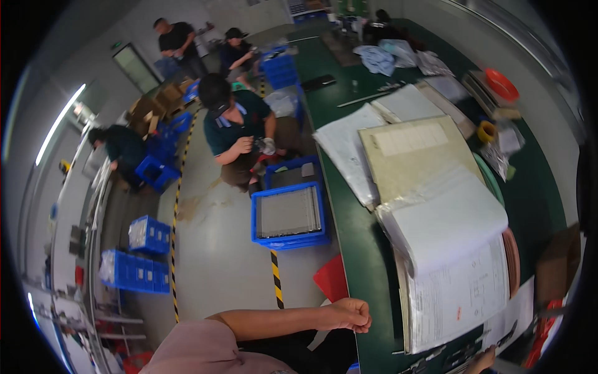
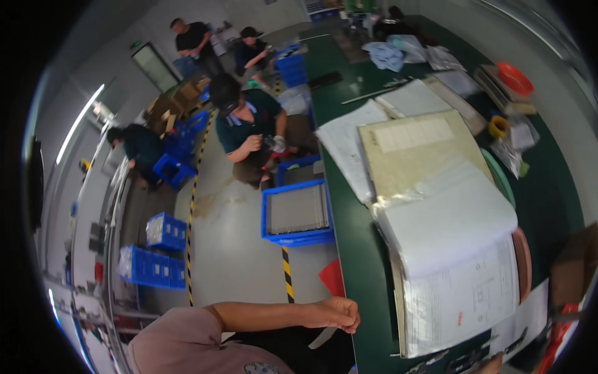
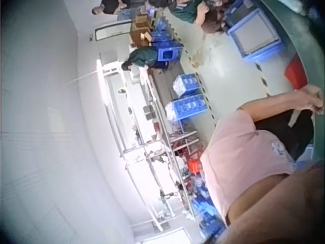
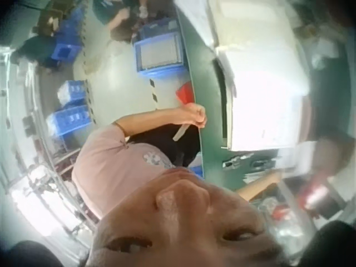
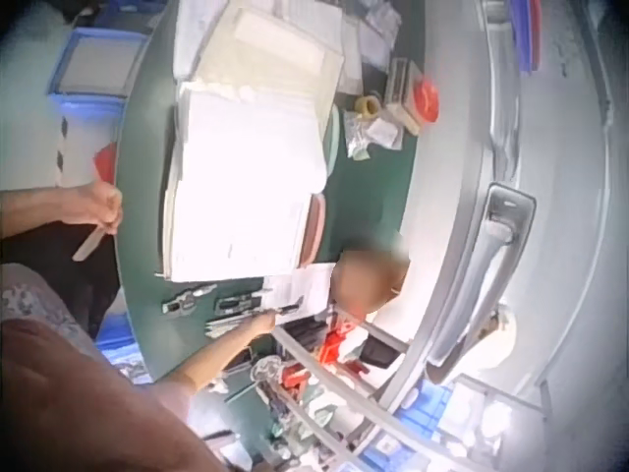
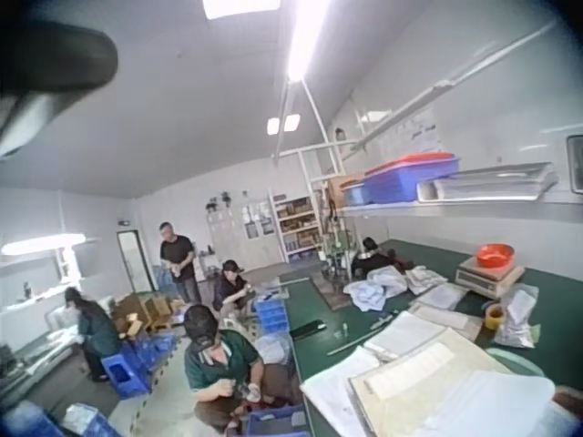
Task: The person measures a small metal component using a digital caliper and a digital depth gauge at a workbench. They adjust the tools to read the dimensions and then place the tools back on the table.
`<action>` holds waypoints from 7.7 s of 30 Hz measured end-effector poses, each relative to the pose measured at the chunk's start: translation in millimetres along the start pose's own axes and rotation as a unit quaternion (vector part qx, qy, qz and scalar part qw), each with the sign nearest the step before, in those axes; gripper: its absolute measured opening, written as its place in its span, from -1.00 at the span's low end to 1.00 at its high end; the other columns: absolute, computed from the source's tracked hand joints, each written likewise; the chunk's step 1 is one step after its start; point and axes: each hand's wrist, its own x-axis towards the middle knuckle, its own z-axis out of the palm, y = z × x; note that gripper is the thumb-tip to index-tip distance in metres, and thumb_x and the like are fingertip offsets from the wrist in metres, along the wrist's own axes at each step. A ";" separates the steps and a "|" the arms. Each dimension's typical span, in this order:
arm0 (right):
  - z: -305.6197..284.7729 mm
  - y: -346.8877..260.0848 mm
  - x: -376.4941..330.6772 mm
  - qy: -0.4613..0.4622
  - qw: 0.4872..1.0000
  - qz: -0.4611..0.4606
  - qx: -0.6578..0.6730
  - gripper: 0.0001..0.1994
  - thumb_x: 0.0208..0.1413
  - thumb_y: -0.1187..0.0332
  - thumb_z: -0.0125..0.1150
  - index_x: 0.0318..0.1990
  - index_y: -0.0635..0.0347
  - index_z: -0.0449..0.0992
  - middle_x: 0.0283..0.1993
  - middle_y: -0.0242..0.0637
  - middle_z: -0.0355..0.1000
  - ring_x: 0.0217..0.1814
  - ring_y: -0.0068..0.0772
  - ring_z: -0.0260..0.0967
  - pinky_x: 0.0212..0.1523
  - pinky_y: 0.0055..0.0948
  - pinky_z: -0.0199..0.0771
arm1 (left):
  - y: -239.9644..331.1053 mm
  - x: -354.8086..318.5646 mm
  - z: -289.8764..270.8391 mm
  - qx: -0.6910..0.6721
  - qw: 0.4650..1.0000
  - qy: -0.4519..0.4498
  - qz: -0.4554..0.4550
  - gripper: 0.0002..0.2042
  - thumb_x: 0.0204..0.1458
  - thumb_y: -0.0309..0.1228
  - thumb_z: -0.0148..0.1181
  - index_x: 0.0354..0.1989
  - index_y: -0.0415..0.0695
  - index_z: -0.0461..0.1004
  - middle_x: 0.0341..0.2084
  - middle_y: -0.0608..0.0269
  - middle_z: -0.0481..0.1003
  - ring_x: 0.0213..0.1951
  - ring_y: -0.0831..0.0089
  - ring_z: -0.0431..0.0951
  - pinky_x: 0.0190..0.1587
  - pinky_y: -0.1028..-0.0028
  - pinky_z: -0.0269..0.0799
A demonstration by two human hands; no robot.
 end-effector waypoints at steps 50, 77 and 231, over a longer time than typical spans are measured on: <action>-19.7 -13.8 -206.5 -0.171 0.961 -0.059 -0.211 -0.62 -0.37 0.48 0.09 -0.22 0.19 0.41 -0.34 -0.26 0.33 -0.34 -0.29 0.34 -0.30 -0.42 0.38 | -19.5 29.7 28.2 0.092 0.982 0.121 -0.113 -0.91 -0.10 -0.44 0.05 -0.46 -0.11 0.26 -0.47 0.26 0.32 -0.33 0.41 0.38 -0.17 0.45 0.31; -15.4 -5.8 -278.0 -0.102 0.917 -0.167 -0.347 -0.55 -0.46 0.66 -0.03 -0.24 0.13 0.29 -0.28 -0.22 0.23 -0.27 -0.13 0.28 -0.37 -0.29 0.32 | -34.9 33.6 29.3 0.158 0.972 0.091 -0.147 -0.96 0.00 -0.54 -0.03 -0.37 -0.17 0.30 -0.40 0.24 0.38 -0.28 0.46 0.43 -0.15 0.51 0.32; 49.4 -50.4 -312.8 -0.351 0.745 0.275 0.497 -0.32 0.03 -0.26 -0.45 -0.34 0.28 0.31 -0.53 -0.09 0.34 -0.77 -0.49 0.19 -0.77 -0.61 0.21 | -38.3 49.4 46.4 0.177 0.939 0.036 -0.294 -0.93 -0.11 -0.52 0.08 -0.44 -0.18 0.34 -0.44 0.33 0.39 -0.29 0.53 0.39 -0.16 0.54 0.21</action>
